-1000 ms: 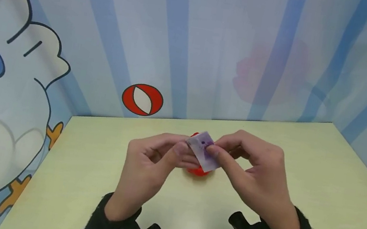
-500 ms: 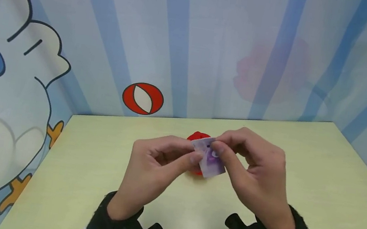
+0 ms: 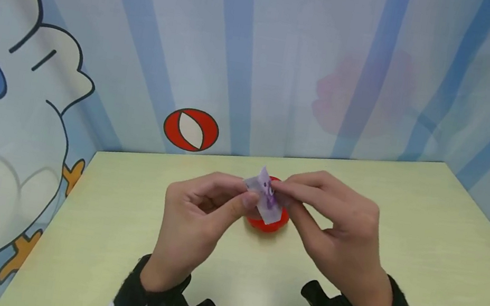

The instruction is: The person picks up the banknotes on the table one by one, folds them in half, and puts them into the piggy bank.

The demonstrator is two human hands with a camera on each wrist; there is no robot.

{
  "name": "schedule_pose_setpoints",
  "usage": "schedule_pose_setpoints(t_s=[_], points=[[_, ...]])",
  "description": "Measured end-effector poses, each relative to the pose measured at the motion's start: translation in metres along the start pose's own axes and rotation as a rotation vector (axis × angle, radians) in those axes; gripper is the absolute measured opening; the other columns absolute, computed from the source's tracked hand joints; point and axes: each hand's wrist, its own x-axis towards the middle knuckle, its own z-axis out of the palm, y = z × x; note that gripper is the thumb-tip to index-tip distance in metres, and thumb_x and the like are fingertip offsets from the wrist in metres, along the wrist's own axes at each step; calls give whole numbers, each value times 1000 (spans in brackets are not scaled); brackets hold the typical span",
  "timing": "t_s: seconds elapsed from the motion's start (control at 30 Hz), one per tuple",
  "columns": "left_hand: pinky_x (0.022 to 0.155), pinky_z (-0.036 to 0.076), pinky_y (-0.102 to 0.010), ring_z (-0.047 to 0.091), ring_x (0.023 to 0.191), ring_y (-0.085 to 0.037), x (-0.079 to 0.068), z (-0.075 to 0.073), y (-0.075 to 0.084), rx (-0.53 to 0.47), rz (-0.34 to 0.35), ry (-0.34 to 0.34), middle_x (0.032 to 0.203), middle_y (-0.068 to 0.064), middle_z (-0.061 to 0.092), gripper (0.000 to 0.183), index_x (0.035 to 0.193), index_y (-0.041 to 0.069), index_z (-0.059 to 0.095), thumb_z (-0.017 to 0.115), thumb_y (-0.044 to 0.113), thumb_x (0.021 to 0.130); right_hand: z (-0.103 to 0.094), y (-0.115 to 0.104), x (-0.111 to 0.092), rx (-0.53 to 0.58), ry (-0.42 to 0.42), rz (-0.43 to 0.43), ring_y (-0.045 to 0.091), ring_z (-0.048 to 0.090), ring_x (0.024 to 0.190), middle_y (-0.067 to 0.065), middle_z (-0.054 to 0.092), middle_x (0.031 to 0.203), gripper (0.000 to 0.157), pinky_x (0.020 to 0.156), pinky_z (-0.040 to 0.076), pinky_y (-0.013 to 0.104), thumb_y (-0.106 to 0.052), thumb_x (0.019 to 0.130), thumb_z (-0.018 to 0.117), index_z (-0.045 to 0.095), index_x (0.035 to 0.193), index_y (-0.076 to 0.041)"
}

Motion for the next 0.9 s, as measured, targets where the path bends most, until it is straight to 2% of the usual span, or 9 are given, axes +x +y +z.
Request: schedule_pose_setpoints(t_s=[0.17,0.3,0.53,0.73,0.9], points=[[69,59,-42,71,76,-29,0,0,-3,-63,31,-35,90,-17,72,15,100,-4,71,71,-2,86,2,-2,0,111,-22,3,14,68,81,10,72,93,21,75,55,23,-14,89,72,73,102,2],[69,59,-45,71,75,-30,1,1,-4,-124,73,-59,89,-20,71,15,99,-8,70,70,-6,85,3,-3,0,108,-23,-6,12,66,76,9,72,90,21,70,54,22,-15,86,75,73,100,1],[78,58,-45,68,88,-32,2,4,-6,-55,110,19,98,-19,68,31,111,-5,66,73,-6,82,6,-1,-2,29,-25,-3,12,69,75,6,73,86,17,70,55,20,-18,90,71,74,94,-2],[74,58,-40,67,80,-28,3,3,-5,-18,159,14,89,-16,69,14,97,-5,71,72,-8,82,8,4,-6,52,-70,31,7,67,71,2,72,83,18,67,56,21,-22,89,72,74,93,-5],[68,58,-36,66,74,-26,3,2,-6,6,180,23,85,-15,69,12,94,-5,71,71,-9,83,9,8,-10,72,-142,83,3,66,69,-4,70,79,20,65,56,20,-28,89,72,72,88,-8]])
